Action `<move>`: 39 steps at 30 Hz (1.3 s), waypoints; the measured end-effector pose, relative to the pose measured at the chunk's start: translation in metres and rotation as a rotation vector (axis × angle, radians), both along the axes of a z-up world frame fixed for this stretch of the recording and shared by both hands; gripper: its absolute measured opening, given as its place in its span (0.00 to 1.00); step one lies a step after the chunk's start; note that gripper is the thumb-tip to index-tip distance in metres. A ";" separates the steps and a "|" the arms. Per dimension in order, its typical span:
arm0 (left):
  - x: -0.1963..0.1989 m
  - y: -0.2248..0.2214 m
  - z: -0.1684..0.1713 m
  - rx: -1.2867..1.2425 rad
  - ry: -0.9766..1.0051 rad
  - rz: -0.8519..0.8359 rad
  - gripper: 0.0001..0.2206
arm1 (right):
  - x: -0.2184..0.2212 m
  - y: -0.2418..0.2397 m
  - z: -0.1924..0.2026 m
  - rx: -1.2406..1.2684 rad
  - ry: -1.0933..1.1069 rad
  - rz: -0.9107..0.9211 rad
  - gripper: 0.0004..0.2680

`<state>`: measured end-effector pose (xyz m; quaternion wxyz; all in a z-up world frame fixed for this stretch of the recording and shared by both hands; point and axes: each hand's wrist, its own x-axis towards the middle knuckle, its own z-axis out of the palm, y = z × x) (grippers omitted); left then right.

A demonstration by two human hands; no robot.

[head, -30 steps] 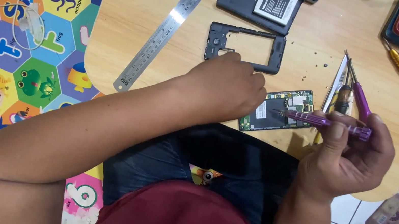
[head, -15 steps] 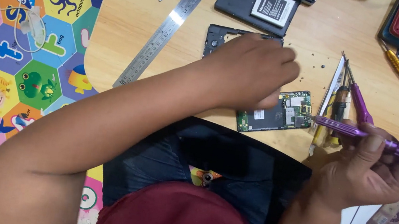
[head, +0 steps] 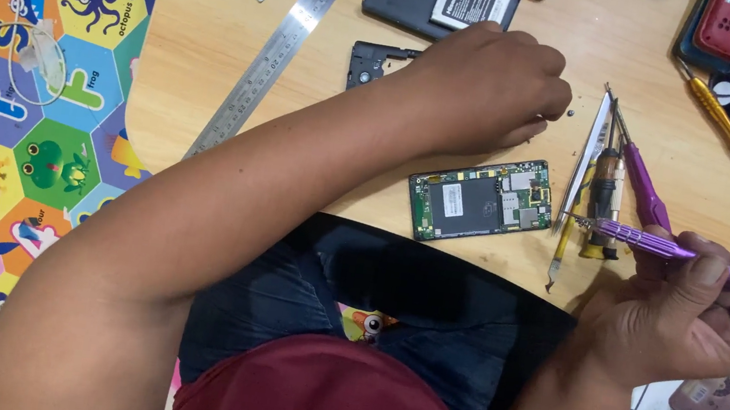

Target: Removing screws from a phone's motherboard using a screwdriver and then prying the board out of the chassis.

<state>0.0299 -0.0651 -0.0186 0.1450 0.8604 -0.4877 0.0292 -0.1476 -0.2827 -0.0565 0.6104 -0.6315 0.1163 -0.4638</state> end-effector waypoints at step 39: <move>-0.130 0.109 0.012 -0.193 0.193 0.397 0.34 | -0.017 0.022 0.023 -0.270 0.055 0.050 0.11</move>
